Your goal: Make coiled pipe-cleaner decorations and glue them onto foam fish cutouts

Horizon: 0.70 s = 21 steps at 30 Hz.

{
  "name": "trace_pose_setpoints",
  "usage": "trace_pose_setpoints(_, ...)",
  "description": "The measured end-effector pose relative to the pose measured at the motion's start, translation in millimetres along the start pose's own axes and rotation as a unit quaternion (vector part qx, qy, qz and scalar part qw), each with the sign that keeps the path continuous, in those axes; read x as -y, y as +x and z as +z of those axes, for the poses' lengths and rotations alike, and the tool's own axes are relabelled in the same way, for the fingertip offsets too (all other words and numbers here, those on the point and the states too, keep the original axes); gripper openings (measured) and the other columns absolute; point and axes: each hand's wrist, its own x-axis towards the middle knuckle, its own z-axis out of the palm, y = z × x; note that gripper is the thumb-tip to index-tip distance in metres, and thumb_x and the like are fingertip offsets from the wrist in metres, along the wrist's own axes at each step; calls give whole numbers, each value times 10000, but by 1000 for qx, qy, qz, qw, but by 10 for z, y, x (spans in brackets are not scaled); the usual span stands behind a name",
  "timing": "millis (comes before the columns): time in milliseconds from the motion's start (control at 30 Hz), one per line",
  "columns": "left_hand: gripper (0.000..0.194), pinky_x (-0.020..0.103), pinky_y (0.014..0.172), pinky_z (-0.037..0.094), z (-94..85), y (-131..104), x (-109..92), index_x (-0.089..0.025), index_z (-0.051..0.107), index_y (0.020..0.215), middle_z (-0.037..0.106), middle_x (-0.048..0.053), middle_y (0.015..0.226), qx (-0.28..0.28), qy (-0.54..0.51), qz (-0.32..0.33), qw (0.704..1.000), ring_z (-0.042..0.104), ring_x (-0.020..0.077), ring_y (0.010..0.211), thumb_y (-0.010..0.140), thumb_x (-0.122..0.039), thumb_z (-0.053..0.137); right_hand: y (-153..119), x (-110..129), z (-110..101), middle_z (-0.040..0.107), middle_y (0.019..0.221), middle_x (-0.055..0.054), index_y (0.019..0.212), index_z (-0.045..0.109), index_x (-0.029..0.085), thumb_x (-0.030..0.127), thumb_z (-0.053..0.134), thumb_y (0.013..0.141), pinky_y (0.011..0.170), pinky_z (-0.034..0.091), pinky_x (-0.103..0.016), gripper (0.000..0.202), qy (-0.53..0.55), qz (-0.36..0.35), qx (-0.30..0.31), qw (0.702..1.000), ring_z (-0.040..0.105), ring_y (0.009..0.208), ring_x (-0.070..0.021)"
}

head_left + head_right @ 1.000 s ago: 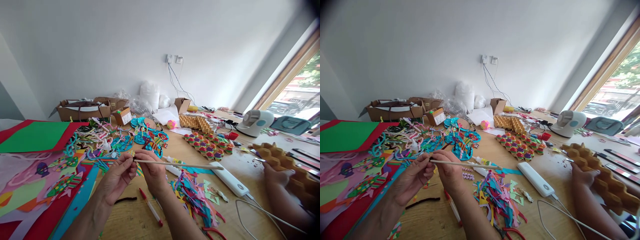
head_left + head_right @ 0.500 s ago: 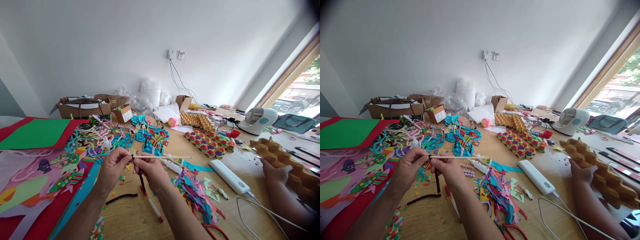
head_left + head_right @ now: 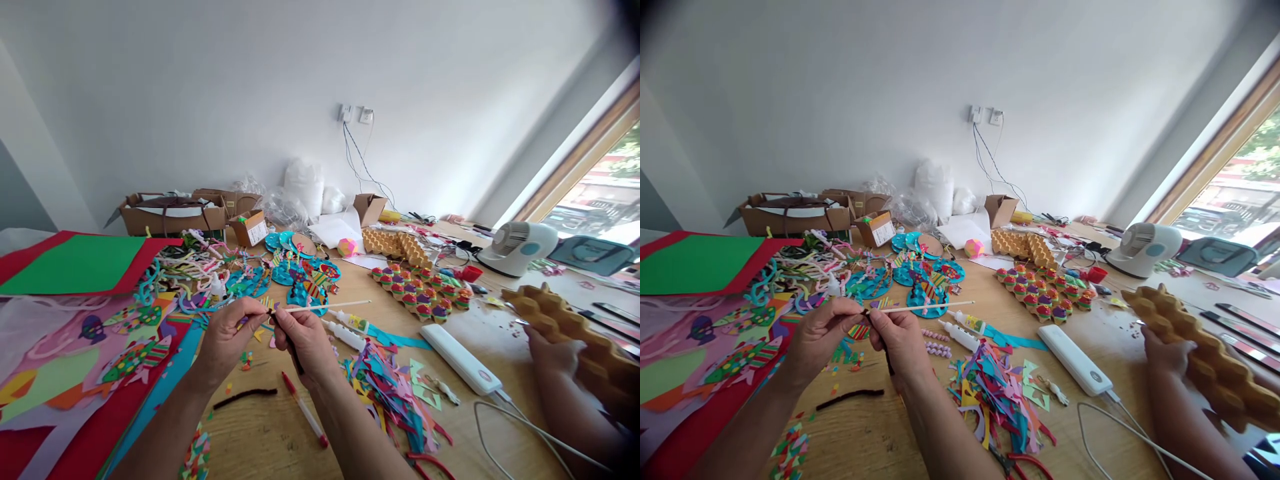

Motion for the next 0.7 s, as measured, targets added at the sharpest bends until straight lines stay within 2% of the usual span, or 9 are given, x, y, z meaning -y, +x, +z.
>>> trace_pose_setpoints(167,62,209,572,468,22,3,-63,-191,607,705,622,-11,644,3,-21,-21,1000,576,125,604,741,-177,558,-6,10,1,454,435,53,585,577,151,373,671,665,436,237,-203,254,23,-19,-1,1000,333,420,-59)
trace_pose_setpoints(267,47,211,606,482,17,1,-117,-201,605,766,627,-13,696,5,-47,-58,997,590,125,643,733,-181,579,-10,23,-10,457,437,54,600,578,153,368,667,670,434,231,-203,243,13,-42,1,999,338,425,-62)
trace_pose_setpoints(367,259,245,668,505,-5,5,-173,-224,572,960,643,8,827,23,-102,-110,988,617,148,735,707,-197,621,-15,33,-23,461,438,55,622,576,156,376,650,689,430,221,-202,242,-7,-56,-1,998,339,421,-61)
trace_pose_setpoints(433,314,260,685,507,-18,16,-202,-222,562,1031,647,34,881,49,-119,-138,982,623,169,783,721,-225,613,-16,33,-30,470,450,54,639,577,157,374,640,703,433,226,-202,234,-14,-61,2,998,344,424,-61)
trace_pose_setpoints(533,180,245,658,489,-18,37,-227,-199,641,914,646,47,834,74,-84,-137,984,608,171,753,768,-257,554,-14,19,-35,470,464,51,646,573,162,373,637,707,445,246,-205,229,-26,-67,10,997,362,439,-69)
trace_pose_setpoints(700,151,213,542,435,-19,42,-215,-205,678,793,588,6,656,72,-24,-107,991,532,131,585,773,-237,531,-8,-14,-17,460,473,49,642,573,159,372,624,723,470,260,-213,233,-49,-81,16,995,364,455,-72)
